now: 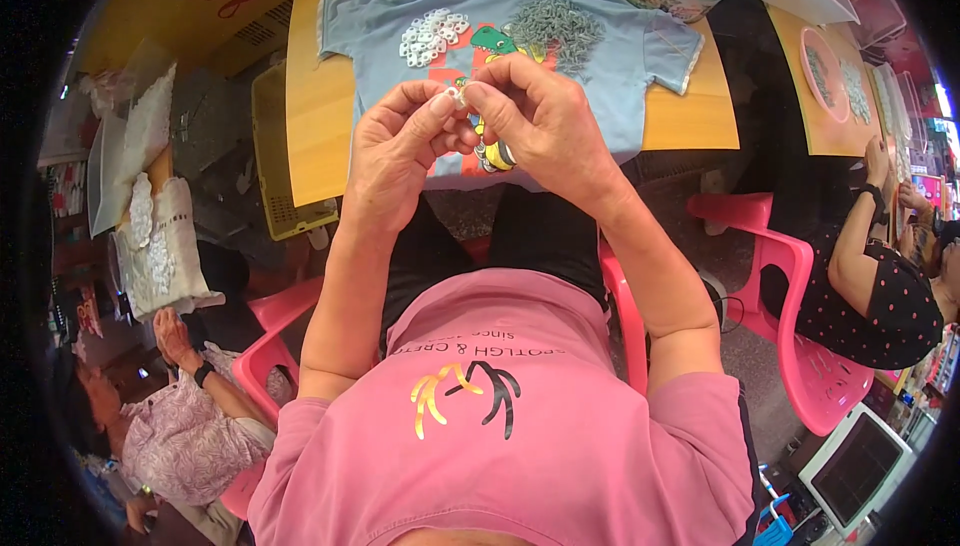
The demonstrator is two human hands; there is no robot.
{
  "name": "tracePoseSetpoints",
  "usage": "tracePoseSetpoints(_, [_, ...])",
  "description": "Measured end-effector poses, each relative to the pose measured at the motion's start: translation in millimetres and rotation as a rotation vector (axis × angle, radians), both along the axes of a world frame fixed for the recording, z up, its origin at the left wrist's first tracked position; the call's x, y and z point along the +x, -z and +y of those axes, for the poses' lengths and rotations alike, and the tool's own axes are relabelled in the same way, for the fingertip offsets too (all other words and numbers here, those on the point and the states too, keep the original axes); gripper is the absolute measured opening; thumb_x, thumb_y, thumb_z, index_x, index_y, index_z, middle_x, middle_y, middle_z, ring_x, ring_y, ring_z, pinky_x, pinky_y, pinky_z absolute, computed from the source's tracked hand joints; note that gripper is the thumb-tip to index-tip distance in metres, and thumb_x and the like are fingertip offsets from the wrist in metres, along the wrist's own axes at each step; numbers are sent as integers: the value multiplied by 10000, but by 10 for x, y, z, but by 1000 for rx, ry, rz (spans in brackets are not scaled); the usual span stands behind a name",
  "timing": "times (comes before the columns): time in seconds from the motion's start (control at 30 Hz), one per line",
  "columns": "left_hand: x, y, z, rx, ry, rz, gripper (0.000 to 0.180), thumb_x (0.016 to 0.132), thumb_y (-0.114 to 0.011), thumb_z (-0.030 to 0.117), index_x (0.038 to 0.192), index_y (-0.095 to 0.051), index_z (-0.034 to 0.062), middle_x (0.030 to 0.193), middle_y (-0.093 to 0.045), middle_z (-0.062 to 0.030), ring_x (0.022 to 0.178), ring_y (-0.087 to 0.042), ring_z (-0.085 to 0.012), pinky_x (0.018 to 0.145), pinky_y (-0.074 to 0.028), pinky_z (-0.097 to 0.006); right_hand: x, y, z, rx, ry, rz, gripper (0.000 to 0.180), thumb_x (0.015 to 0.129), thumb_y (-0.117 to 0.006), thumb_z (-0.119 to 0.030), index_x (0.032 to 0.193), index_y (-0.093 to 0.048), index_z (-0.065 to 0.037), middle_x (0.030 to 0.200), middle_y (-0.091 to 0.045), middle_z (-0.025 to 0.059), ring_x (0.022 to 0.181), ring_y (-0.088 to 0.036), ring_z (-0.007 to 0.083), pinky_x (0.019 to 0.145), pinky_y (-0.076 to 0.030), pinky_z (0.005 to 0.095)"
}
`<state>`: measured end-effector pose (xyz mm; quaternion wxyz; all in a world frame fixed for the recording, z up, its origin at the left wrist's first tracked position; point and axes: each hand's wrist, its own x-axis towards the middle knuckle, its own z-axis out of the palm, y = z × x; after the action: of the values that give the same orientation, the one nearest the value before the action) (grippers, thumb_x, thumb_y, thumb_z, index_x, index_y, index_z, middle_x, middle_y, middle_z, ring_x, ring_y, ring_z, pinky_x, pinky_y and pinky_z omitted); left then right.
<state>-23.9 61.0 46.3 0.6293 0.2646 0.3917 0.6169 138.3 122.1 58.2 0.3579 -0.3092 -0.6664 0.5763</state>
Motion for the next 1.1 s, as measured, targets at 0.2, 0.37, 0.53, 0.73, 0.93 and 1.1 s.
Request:
tracePoseSetpoints(0.2, [-30,4,-16,28,5,49,161,932,-641,127,1005,-596,-8,885,-665,-83,736,-658,-140,683,-541,-254,7,-5,16,-60,-15,13,184,984,-565,-144,1015,-600,34,838,-619,33,699,-570,68,639,-481,215])
tracePoseSetpoints(0.37, [-41,5,-16,28,8,26,164,924,-652,124,1004,-605,-11,861,-669,-76,734,-658,-132,663,-537,-249,-6,-25,7,-99,-36,13,183,988,-559,-146,1006,-597,32,834,-615,30,695,-567,69,636,-479,218])
tracePoseSetpoints(0.53, [-46,6,-19,34,24,39,168,920,-654,128,1001,-605,-11,835,-668,-77,714,-656,-131,641,-527,-246,-13,-32,1,-95,-44,19,185,990,-555,-150,1003,-593,30,829,-610,28,695,-566,69,635,-478,220])
tracePoseSetpoints(0.73, [-40,-3,-21,30,15,25,164,922,-649,121,1000,-603,-15,839,-670,-84,699,-652,-128,635,-521,-242,2,-15,11,-90,-63,9,186,990,-556,-151,1008,-593,31,839,-616,31,697,-565,69,638,-477,219])
tracePoseSetpoints(0.93, [-42,14,-24,69,-11,156,160,924,-643,108,1002,-595,-23,832,-649,-60,717,-631,-110,643,-519,-241,-16,-46,-15,-39,-21,-44,196,986,-568,-162,1005,-594,31,824,-620,27,685,-573,62,622,-480,212])
tracePoseSetpoints(1.1, [-34,-41,-43,82,-9,189,160,927,-639,102,1007,-592,-29,837,-638,-52,725,-619,-102,650,-514,-236,5,-62,11,-46,-39,-80,186,979,-580,-156,998,-599,27,820,-624,27,670,-575,58,609,-481,210])
